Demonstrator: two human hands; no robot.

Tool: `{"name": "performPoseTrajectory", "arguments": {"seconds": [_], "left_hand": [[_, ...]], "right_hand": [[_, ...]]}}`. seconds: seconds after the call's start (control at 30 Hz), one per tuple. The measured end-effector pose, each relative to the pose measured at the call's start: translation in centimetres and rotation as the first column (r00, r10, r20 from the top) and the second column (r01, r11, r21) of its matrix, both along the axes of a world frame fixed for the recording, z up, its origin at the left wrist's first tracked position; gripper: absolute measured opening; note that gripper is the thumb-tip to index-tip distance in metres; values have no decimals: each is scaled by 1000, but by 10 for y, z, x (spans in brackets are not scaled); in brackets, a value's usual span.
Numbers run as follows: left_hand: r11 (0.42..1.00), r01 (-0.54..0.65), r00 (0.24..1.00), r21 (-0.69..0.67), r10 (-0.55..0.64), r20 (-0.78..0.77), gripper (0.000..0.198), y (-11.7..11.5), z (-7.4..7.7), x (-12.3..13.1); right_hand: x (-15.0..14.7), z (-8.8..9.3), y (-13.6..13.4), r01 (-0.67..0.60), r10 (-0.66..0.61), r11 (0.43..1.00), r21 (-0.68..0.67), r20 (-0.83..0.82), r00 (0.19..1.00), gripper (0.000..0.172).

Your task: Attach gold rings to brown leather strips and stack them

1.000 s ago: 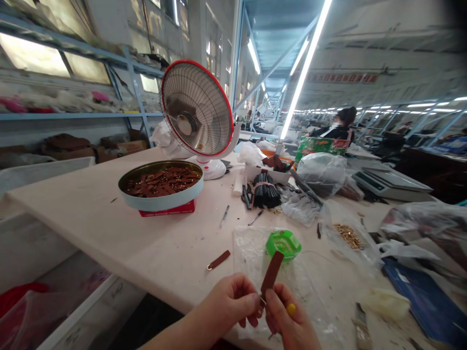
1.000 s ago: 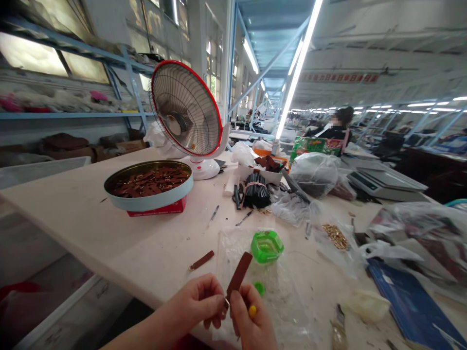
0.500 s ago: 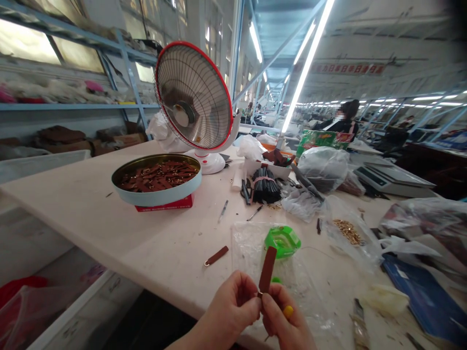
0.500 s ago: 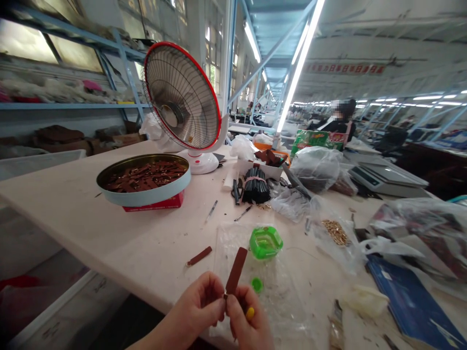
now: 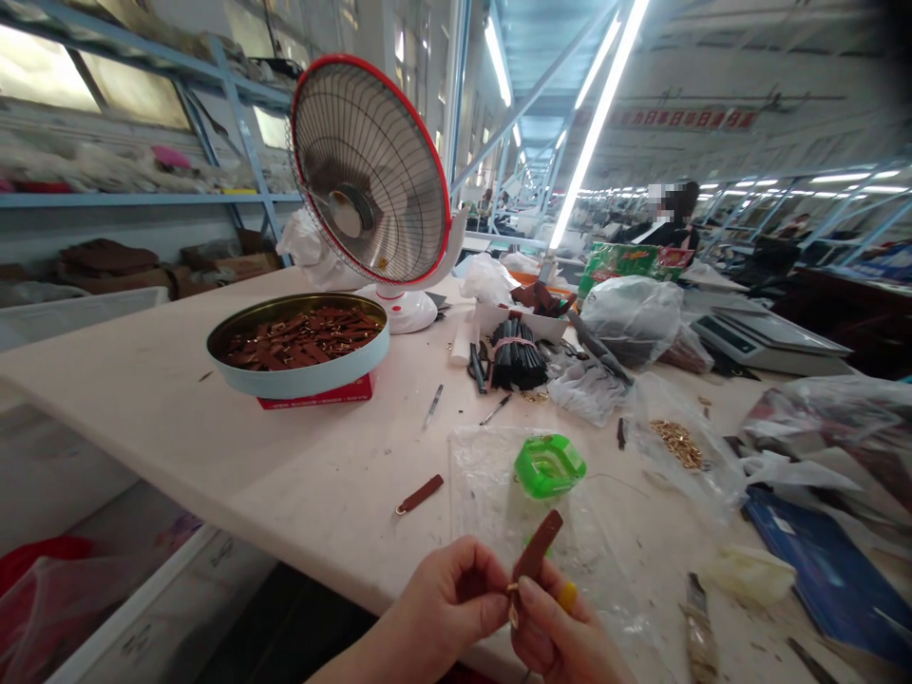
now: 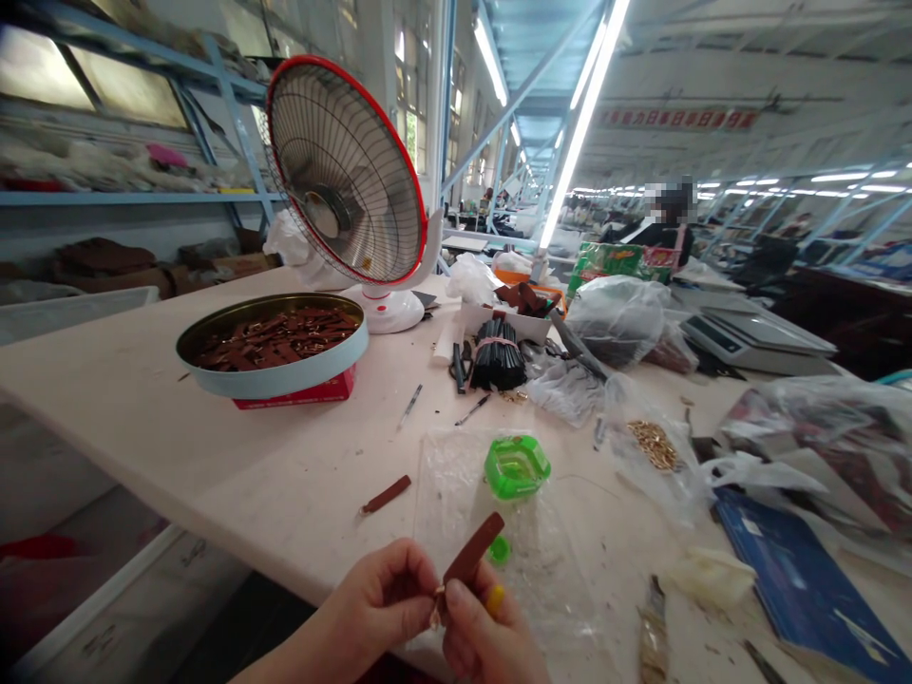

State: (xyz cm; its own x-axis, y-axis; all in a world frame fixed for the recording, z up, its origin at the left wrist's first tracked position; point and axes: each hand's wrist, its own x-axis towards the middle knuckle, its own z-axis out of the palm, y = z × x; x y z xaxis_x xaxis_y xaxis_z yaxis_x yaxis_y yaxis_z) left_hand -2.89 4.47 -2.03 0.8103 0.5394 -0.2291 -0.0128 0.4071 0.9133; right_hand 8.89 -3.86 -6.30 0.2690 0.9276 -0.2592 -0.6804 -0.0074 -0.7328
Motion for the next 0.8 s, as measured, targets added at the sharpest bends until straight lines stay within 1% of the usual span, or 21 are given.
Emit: {"name": "performPoseTrajectory", "arguments": {"seconds": [0.07,0.2,0.27,0.37,0.53,0.6,0.67,0.73,0.8], "left_hand": [[1000,-12,1000,14,12,-8,20,0,1,1],[992,-42,999,119,45,-21,11,-3,-4,6],[991,-64,998,119,61,29,12,-6,-9,8],[990,-99,987,98,85,134,15,-11,-14,8],[989,-115,970,92,92,227,21,-14,-13,4],[985,-104,967,135,68,247,22,-13,-11,2],[972,-93,967,214,37,251,22,-12,-9,0],[949,-76,974,305,5,226,19,-12,-8,-2],[929,-65,983,365,-4,186,17,-11,-8,-3]], "right_hand": [[-1,4,0,-13,13,1000,4,-29,999,27],[-3,11,-2,16,-16,1000,-5,-75,997,24],[-4,12,-2,34,-34,999,-6,-94,995,21],[-6,13,-2,1,1,1000,8,-152,988,19],[-9,15,-3,-36,39,999,16,-255,966,20],[-10,15,-4,-31,32,999,8,-272,962,21],[-10,16,-5,-21,21,1000,2,-292,956,21],[-11,16,-5,-25,27,1000,11,-314,949,20],[-11,16,-5,-32,36,999,17,-330,943,19]]}}
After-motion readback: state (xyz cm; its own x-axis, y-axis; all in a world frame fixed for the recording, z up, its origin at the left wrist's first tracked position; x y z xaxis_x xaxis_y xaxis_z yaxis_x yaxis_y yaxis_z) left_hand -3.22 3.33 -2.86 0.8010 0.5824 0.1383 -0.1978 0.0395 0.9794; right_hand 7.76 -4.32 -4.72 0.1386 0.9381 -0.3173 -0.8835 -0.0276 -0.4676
